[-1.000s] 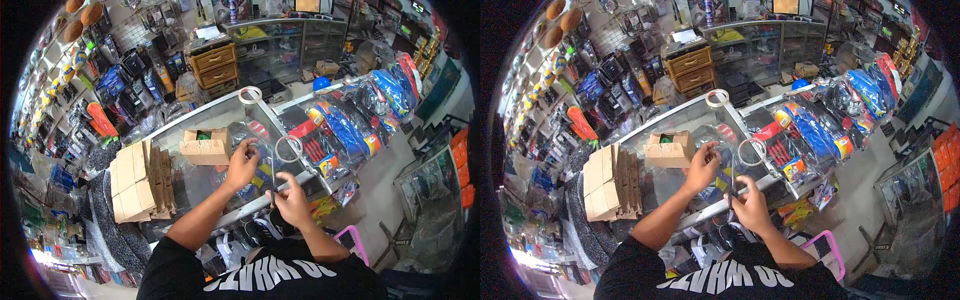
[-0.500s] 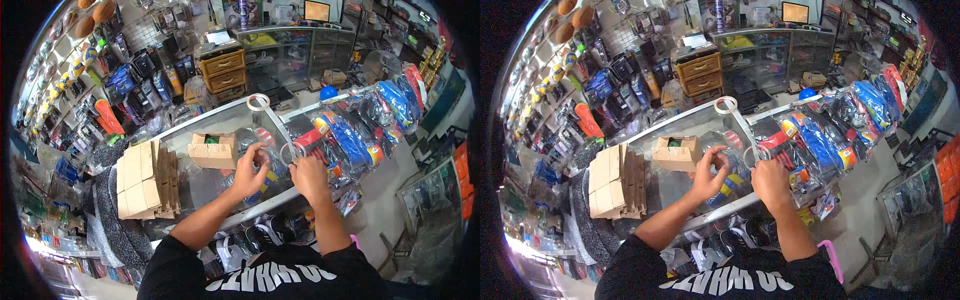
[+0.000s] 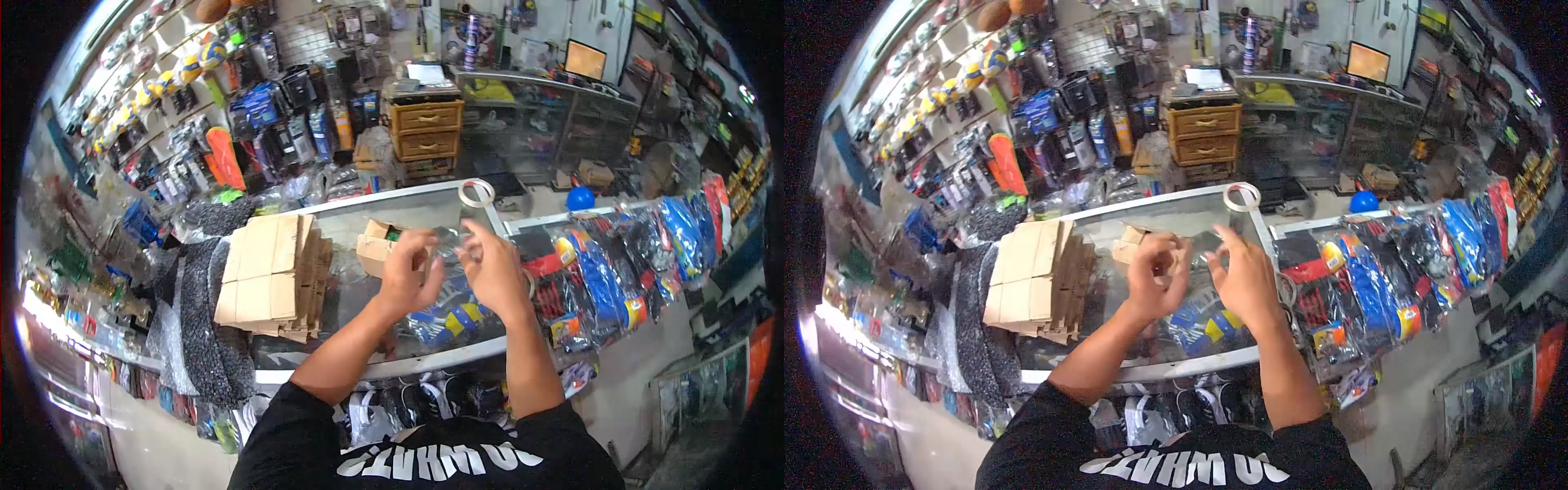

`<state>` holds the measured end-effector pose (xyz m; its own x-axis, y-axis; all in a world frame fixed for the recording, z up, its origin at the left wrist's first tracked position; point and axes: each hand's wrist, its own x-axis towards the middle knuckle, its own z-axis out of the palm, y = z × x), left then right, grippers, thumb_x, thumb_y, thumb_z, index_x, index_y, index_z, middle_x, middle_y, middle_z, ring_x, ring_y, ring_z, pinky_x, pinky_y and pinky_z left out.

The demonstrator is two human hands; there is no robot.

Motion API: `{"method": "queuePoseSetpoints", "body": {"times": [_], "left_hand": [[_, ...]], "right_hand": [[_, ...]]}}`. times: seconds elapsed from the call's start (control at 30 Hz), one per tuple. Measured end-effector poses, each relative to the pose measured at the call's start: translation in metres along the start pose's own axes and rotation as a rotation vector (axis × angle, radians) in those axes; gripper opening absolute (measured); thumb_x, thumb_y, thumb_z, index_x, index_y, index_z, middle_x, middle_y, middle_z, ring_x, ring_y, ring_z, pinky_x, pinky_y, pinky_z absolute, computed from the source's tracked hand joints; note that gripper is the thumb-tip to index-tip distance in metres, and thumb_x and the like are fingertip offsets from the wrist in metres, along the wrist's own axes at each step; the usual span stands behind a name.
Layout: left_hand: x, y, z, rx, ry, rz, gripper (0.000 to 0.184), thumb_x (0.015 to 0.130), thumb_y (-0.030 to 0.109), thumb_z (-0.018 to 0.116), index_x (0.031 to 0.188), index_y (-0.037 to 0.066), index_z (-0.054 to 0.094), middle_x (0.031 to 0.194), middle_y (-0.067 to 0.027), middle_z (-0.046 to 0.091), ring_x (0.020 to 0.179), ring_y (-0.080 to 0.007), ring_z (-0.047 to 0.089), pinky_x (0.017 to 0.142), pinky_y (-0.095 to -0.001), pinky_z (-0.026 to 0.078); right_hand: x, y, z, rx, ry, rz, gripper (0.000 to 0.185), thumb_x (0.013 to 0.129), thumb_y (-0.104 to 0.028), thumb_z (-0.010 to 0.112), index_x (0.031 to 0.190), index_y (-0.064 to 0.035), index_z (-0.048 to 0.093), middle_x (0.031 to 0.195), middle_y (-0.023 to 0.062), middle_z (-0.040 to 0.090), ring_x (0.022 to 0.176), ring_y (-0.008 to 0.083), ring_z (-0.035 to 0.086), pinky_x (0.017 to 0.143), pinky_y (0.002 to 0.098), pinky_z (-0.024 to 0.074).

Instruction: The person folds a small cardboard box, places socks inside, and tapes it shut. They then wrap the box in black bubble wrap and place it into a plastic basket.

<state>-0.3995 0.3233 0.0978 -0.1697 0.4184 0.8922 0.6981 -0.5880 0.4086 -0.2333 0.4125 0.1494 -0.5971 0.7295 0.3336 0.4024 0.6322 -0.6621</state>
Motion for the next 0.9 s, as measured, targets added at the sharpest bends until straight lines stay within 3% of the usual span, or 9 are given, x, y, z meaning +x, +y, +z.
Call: {"method": "queuePoseSetpoints", "body": {"times": [0.07, 0.2, 0.23, 0.3, 0.43, 0.57, 0.6, 0.73, 0.9], "left_hand": [[0.009, -0.007, -0.016, -0.033, 0.085, -0.102, 0.048, 0.088, -0.004, 0.074, 0.131, 0.003, 0.056, 0.124, -0.0158, 0.067, 0.070, -0.0084, 0.057, 0.055, -0.0266, 0.042], [0.039, -0.011, -0.059, -0.141, -0.021, -0.417, 0.046, 0.096, -0.001, 0.066, 0.138, 0.003, 0.050, 0.127, -0.0159, 0.067, 0.069, -0.0053, 0.059, 0.059, -0.0231, 0.046], [0.042, -0.015, -0.066, -0.133, -0.016, -0.418, 0.046, 0.096, -0.001, 0.066, 0.138, 0.003, 0.050, 0.127, -0.0159, 0.067, 0.069, -0.0053, 0.059, 0.059, -0.0231, 0.046], [0.048, -0.018, -0.085, -0.448, -0.135, -0.714, 0.047, 0.097, 0.002, 0.068, 0.140, 0.004, 0.050, 0.121, -0.0177, 0.073, 0.062, -0.0077, 0.062, 0.054, -0.0230, 0.046], [0.055, -0.014, -0.102, -0.579, -0.338, -1.014, 0.049, 0.100, 0.007, 0.069, 0.146, 0.007, 0.050, 0.105, -0.0143, 0.080, 0.055, -0.0128, 0.068, 0.045, -0.0220, 0.043], [0.047, -0.022, -0.096, -0.580, -0.494, -1.026, 0.049, 0.104, 0.010, 0.070, 0.149, 0.007, 0.049, 0.105, -0.0116, 0.080, 0.079, -0.0152, 0.076, 0.064, -0.0272, 0.055], [0.043, -0.027, -0.092, -0.653, -0.476, -1.010, 0.051, 0.104, 0.011, 0.071, 0.150, 0.007, 0.049, 0.107, -0.0102, 0.078, 0.095, -0.0155, 0.074, 0.080, -0.0301, 0.056], [0.034, -0.040, -0.085, -0.639, -0.495, -0.942, 0.049, 0.105, 0.008, 0.070, 0.149, 0.007, 0.050, 0.107, -0.0089, 0.076, 0.100, -0.0148, 0.070, 0.088, -0.0309, 0.053], [0.043, -0.030, -0.084, -0.561, -0.455, -1.075, 0.050, 0.099, 0.005, 0.072, 0.146, 0.005, 0.055, 0.104, -0.0063, 0.076, 0.099, -0.0133, 0.069, 0.097, -0.0301, 0.050]], "right_hand": [[0.022, -0.002, 0.010, 0.097, -0.067, -0.053, 0.072, 0.099, -0.020, 0.077, 0.162, -0.0107, 0.044, 0.116, 0.0203, 0.078, 0.108, 0.0451, 0.073, 0.095, 0.0516, 0.0557], [0.059, 0.006, 0.033, 0.206, -0.160, -0.186, 0.085, 0.101, -0.020, 0.074, 0.170, -0.0093, 0.027, 0.121, 0.0194, 0.078, 0.114, 0.0394, 0.074, 0.099, 0.0480, 0.0550], [0.065, 0.008, 0.037, 0.210, -0.165, -0.192, 0.085, 0.101, -0.020, 0.074, 0.170, -0.0093, 0.027, 0.121, 0.0194, 0.078, 0.114, 0.0394, 0.074, 0.099, 0.0480, 0.0550], [0.073, 0.010, 0.045, 0.397, -0.294, -0.034, 0.085, 0.100, -0.019, 0.075, 0.170, -0.0083, 0.028, 0.124, 0.0191, 0.077, 0.113, 0.0347, 0.075, 0.097, 0.0441, 0.0554], [0.077, 0.033, 0.071, 0.578, -0.293, -0.042, 0.084, 0.095, -0.007, 0.078, 0.167, -0.0085, 0.036, 0.102, 0.0089, 0.074, 0.094, 0.0196, 0.071, 0.087, 0.0363, 0.0559], [0.077, 0.035, 0.076, 0.549, -0.332, -0.058, 0.068, 0.090, -0.003, 0.078, 0.153, -0.0049, 0.055, 0.087, 0.0015, 0.060, 0.081, 0.0137, 0.060, 0.075, 0.0326, 0.0521], [0.078, 0.039, 0.079, 0.546, -0.337, -0.057, 0.068, 0.090, -0.003, 0.078, 0.153, -0.0049, 0.055, 0.087, 0.0015, 0.060, 0.081, 0.0137, 0.060, 0.075, 0.0326, 0.0521], [0.077, 0.045, 0.078, 0.488, -0.309, -0.004, 0.059, 0.089, -0.005, 0.079, 0.145, -0.0031, 0.061, 0.077, -0.0022, 0.053, 0.072, 0.0109, 0.054, 0.066, 0.0312, 0.0458], [0.071, 0.039, 0.067, 0.551, -0.383, 0.049, 0.057, 0.092, -0.001, 0.077, 0.145, 0.0009, 0.058, 0.072, -0.0079, 0.048, 0.065, 0.0037, 0.044, 0.058, 0.0258, 0.0359]]}}
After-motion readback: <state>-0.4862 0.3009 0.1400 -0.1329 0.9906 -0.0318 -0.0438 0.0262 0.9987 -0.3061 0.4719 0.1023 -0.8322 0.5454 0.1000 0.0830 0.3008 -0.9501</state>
